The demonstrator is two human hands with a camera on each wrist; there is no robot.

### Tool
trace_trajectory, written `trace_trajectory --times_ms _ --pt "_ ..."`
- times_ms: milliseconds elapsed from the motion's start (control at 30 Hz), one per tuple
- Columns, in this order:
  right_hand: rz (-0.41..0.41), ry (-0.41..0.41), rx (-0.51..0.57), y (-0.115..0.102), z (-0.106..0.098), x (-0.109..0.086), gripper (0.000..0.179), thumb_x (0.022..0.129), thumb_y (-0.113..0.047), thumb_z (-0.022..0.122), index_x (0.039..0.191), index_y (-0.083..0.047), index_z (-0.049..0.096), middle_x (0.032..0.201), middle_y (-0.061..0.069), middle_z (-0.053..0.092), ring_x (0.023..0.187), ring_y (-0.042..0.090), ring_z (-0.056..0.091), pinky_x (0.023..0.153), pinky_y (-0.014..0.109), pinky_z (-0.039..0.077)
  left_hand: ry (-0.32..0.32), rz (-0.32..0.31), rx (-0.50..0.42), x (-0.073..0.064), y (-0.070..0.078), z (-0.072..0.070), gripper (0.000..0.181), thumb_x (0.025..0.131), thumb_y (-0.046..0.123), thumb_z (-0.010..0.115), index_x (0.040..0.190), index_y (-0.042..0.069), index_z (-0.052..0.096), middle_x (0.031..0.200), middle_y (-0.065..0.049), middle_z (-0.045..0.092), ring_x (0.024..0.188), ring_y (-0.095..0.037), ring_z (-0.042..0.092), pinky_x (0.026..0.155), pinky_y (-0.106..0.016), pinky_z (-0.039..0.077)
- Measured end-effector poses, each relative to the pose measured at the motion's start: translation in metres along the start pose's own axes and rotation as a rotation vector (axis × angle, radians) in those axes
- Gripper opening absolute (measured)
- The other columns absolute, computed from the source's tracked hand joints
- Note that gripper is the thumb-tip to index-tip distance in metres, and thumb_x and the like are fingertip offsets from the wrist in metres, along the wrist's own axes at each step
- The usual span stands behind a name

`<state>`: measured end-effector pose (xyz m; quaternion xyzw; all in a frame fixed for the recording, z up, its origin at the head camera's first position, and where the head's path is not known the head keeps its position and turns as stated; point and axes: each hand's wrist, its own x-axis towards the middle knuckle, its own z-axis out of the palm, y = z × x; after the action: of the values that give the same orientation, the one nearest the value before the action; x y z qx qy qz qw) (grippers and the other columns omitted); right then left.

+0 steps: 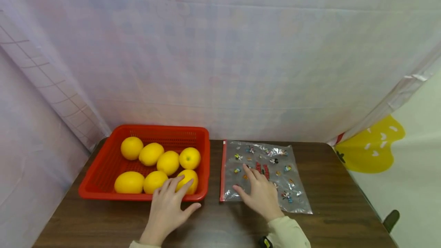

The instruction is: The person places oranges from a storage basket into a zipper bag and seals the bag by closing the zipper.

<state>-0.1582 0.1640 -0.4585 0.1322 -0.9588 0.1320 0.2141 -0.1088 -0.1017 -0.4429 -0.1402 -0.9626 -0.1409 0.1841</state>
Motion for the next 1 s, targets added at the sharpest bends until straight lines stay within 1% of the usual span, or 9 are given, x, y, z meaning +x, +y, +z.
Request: trace_trajectory --times_ms 133,200,267,400,533,700,833,933,1000 --pt "-0.021 0.012 0.006 -0.005 0.007 0.006 0.071 0.071 -0.053 0.067 0.128 -0.013 0.052 0.103 0.012 0.064 0.079 0.026 0.062 0.050 0.036 0.046 -0.008 -0.004 0.021 0.002 0.002 0.003 0.054 0.072 0.060 0.063 0.114 0.025 0.063 0.117 -0.004 0.055 0.102 -0.027 0.047 0.075 -0.045 0.041" --pt "-0.021 0.012 0.022 -0.008 0.010 0.008 0.069 0.071 -0.049 0.070 0.127 -0.011 0.053 0.098 0.013 0.063 0.073 0.026 0.061 0.048 0.034 0.045 -0.001 0.001 0.017 0.002 0.003 0.005 0.052 0.072 0.058 0.064 0.112 0.025 0.064 0.113 -0.003 0.055 0.099 -0.027 0.046 0.074 -0.044 0.040" --pt "-0.012 0.004 0.036 -0.012 0.013 0.011 0.068 0.071 -0.047 0.070 0.126 -0.010 0.054 0.096 0.013 0.063 0.071 0.025 0.061 0.047 0.034 0.045 0.010 0.011 0.011 0.003 0.003 0.006 0.048 0.072 0.055 0.066 0.110 0.024 0.065 0.109 -0.003 0.055 0.095 -0.027 0.046 0.072 -0.041 0.039" --pt "0.009 -0.005 0.064 -0.018 0.017 0.015 0.066 0.071 -0.042 0.072 0.124 -0.008 0.054 0.096 0.013 0.061 0.072 0.025 0.060 0.047 0.035 0.047 0.030 0.029 0.000 0.003 0.004 0.009 0.041 0.073 0.049 0.069 0.104 0.024 0.067 0.102 -0.002 0.054 0.087 -0.026 0.044 0.067 -0.036 0.036" --pt "0.014 -0.018 0.061 -0.024 0.021 0.020 0.065 0.071 -0.040 0.072 0.123 -0.006 0.055 0.094 0.012 0.060 0.073 0.025 0.059 0.050 0.037 0.048 0.056 0.056 -0.021 0.003 0.004 0.012 0.034 0.073 0.043 0.071 0.100 0.023 0.069 0.097 -0.001 0.054 0.082 -0.024 0.044 0.065 -0.034 0.036" --pt "0.039 -0.087 0.068 -0.030 0.027 0.025 0.062 0.073 -0.039 0.071 0.122 -0.005 0.056 0.098 0.014 0.060 0.078 0.029 0.060 0.055 0.040 0.050 0.080 0.086 -0.021 0.003 0.005 0.015 0.027 0.073 0.039 0.072 0.096 0.023 0.070 0.091 0.001 0.055 0.077 -0.020 0.043 0.060 -0.030 0.036" --pt "0.053 -0.118 0.086 -0.033 0.030 0.025 0.061 0.073 -0.038 0.071 0.121 -0.004 0.056 0.097 0.015 0.060 0.078 0.031 0.060 0.058 0.041 0.050 0.066 0.095 -0.002 0.004 0.007 0.014 0.021 0.075 0.037 0.070 0.092 0.025 0.069 0.085 0.004 0.053 0.073 -0.018 0.042 0.057 -0.028 0.033" --pt "0.059 -0.117 0.083 -0.035 0.033 0.024 0.062 0.071 -0.037 0.073 0.121 -0.004 0.056 0.096 0.016 0.060 0.076 0.032 0.060 0.059 0.042 0.050 0.038 0.088 0.002 0.004 0.008 0.013 0.019 0.077 0.037 0.069 0.092 0.026 0.068 0.084 0.005 0.053 0.073 -0.017 0.041 0.057 -0.028 0.031" --pt "0.071 -0.131 0.076 -0.036 0.036 0.025 0.062 0.070 -0.036 0.073 0.121 -0.004 0.056 0.096 0.016 0.060 0.075 0.032 0.060 0.057 0.042 0.050 0.016 0.074 0.000 0.005 0.009 0.012 0.019 0.077 0.037 0.068 0.093 0.027 0.068 0.084 0.006 0.052 0.074 -0.017 0.041 0.057 -0.028 0.031"
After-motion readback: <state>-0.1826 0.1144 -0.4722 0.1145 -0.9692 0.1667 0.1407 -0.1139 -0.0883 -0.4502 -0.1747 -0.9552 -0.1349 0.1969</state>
